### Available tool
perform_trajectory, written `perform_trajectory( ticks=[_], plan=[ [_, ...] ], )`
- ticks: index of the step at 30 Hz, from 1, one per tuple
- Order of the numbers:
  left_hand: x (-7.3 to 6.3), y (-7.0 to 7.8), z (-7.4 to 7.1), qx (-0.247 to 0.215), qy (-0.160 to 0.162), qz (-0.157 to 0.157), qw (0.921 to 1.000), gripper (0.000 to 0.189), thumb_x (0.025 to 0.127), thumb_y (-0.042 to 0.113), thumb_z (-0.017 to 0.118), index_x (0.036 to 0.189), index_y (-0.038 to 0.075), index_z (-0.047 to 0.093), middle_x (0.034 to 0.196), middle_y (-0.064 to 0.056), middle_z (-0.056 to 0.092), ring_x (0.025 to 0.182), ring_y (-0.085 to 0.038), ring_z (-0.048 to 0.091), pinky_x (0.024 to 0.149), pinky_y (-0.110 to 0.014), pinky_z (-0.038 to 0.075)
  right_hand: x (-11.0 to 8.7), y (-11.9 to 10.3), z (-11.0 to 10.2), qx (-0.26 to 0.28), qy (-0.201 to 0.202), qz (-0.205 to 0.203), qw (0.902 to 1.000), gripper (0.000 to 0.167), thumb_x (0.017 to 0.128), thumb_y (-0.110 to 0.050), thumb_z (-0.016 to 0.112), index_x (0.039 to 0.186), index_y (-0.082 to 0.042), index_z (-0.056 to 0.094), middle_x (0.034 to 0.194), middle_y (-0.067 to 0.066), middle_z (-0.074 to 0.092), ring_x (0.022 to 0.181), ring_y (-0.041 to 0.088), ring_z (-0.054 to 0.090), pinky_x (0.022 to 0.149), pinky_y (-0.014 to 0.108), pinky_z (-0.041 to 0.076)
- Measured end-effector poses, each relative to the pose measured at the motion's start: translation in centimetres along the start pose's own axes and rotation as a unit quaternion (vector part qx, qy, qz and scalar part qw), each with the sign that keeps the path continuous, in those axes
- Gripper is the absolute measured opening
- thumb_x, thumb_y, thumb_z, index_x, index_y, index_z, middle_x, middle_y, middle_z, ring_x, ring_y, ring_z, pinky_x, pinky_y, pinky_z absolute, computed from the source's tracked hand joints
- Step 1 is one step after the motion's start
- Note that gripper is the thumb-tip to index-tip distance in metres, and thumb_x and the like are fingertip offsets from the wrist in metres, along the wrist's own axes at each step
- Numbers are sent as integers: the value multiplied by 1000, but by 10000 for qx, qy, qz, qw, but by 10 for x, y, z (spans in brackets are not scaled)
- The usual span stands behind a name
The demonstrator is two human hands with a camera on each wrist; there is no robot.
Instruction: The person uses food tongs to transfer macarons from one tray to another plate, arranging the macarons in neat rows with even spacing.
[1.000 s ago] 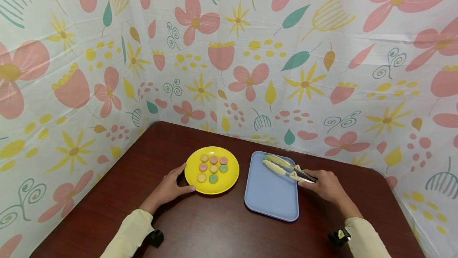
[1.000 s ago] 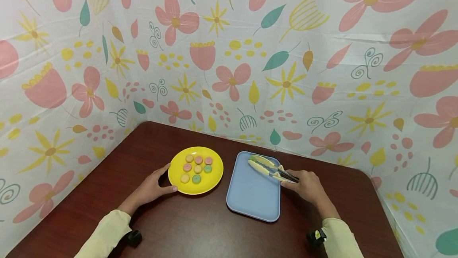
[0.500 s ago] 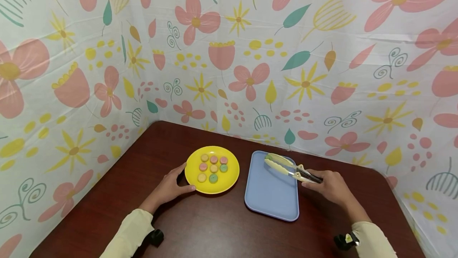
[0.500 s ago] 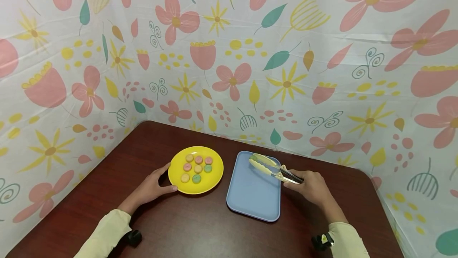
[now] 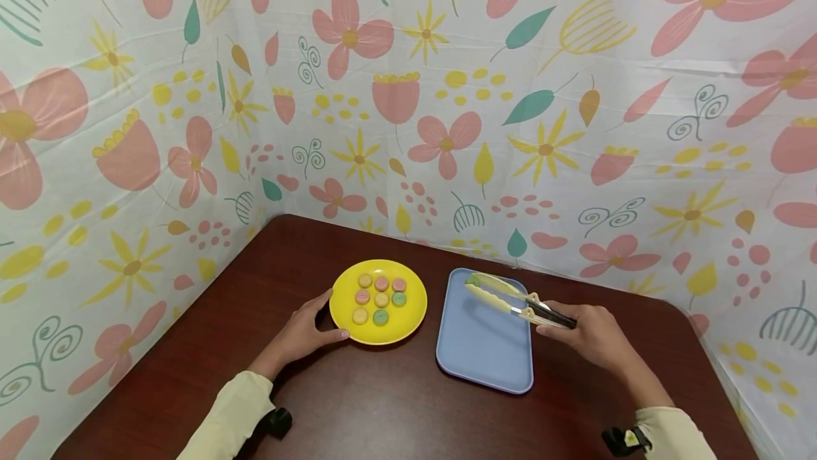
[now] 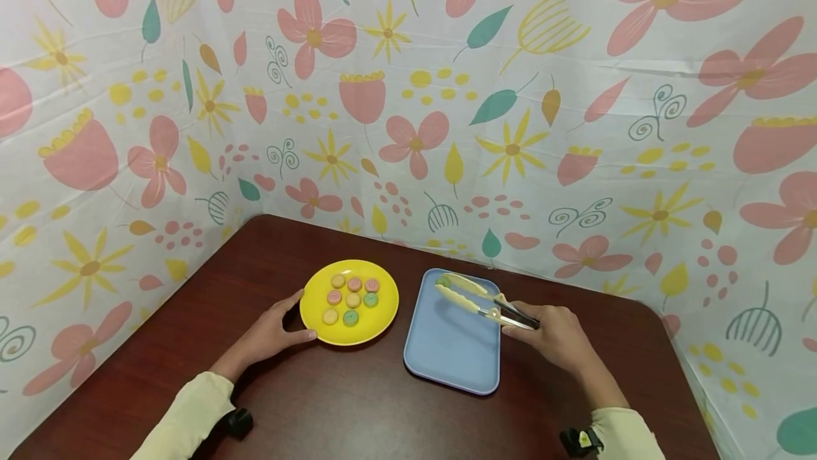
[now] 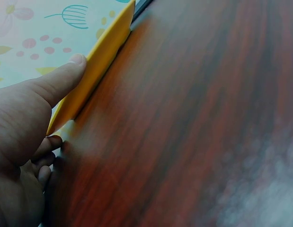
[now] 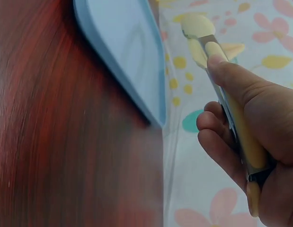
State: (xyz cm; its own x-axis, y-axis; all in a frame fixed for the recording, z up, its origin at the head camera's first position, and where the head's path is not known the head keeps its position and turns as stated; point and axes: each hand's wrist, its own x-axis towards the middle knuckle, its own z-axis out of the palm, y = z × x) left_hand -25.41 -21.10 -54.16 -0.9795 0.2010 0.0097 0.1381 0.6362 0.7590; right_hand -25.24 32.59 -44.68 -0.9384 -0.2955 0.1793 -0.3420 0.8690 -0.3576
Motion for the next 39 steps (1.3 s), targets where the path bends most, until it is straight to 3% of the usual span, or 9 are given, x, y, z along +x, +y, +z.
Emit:
perform_trajectory(
  ticks=[8, 16, 21, 28, 31, 34, 37, 39],
  plan=[
    [0, 0, 0, 40, -18, -23, 10000, 110, 81, 57, 82, 162, 8, 27, 165, -14, 31, 152, -36, 28, 118, -58, 32, 2, -23, 5, 216, 7, -175, 9996, 54, 84, -37, 85, 128, -8, 73, 91, -3, 74, 64, 8, 48, 56, 24, 39],
    [0, 0, 0, -46, -8, 36, 10000, 109, 81, 56, 82, 162, 8, 27, 165, -14, 31, 152, -35, 28, 118, -57, 32, 7, -48, 16, 537, -281, -324, 9976, 55, 84, -37, 84, 129, -6, 72, 81, -8, 69, 60, 4, 48, 52, 22, 40],
    [0, 0, 0, -45, -2, 28, 10000, 109, 81, 55, 82, 162, 8, 27, 165, -14, 31, 152, -35, 28, 118, -57, 32, 12, -58, 26, 529, -330, -489, 9969, 56, 85, -36, 84, 129, -5, 72, 90, -2, 75, 62, 3, 47, 52, 22, 38],
    [0, -1, -1, -77, -10, 49, 10000, 109, 81, 55, 83, 162, 8, 27, 165, -13, 31, 153, -35, 28, 118, -57, 32, 20, -73, 38, 548, -420, -691, 9952, 58, 83, -37, 85, 131, -7, 71, 72, -3, 69, 50, 2, 26, 45, 21, 29],
    [0, -2, -1, -73, -18, 63, 10000, 109, 81, 56, 82, 162, 8, 26, 165, -13, 31, 153, -35, 27, 118, -57, 32, 23, -78, 43, 584, -438, -783, 9943, 57, 83, -37, 85, 129, -7, 72, 94, 10, 77, 52, 0, 31, 48, 21, 33],
    [0, -2, -1, -90, -16, 81, 9999, 109, 81, 56, 82, 162, 8, 27, 165, -13, 31, 153, -34, 27, 119, -57, 32, 26, -82, 48, 647, -445, -884, 9930, 54, 84, -36, 85, 128, -7, 73, 120, 15, 74, 58, 0, 41, 54, 22, 37],
    [0, -2, -1, -104, -5, 105, 9999, 109, 81, 56, 82, 162, 8, 27, 165, -13, 31, 153, -34, 28, 118, -57, 32, 27, -85, 54, 662, -471, -935, 9923, 52, 84, -35, 85, 127, -8, 74, 122, 14, 73, 63, -1, 46, 56, 22, 39],
    [0, -2, -1, -91, 2, 109, 9999, 109, 81, 56, 82, 162, 8, 27, 165, -13, 31, 153, -34, 28, 118, -57, 32, 28, -85, 57, 652, -505, -1005, 9915, 52, 85, -35, 84, 127, -7, 73, 121, 15, 73, 57, -1, 40, 54, 22, 38]
  ],
)
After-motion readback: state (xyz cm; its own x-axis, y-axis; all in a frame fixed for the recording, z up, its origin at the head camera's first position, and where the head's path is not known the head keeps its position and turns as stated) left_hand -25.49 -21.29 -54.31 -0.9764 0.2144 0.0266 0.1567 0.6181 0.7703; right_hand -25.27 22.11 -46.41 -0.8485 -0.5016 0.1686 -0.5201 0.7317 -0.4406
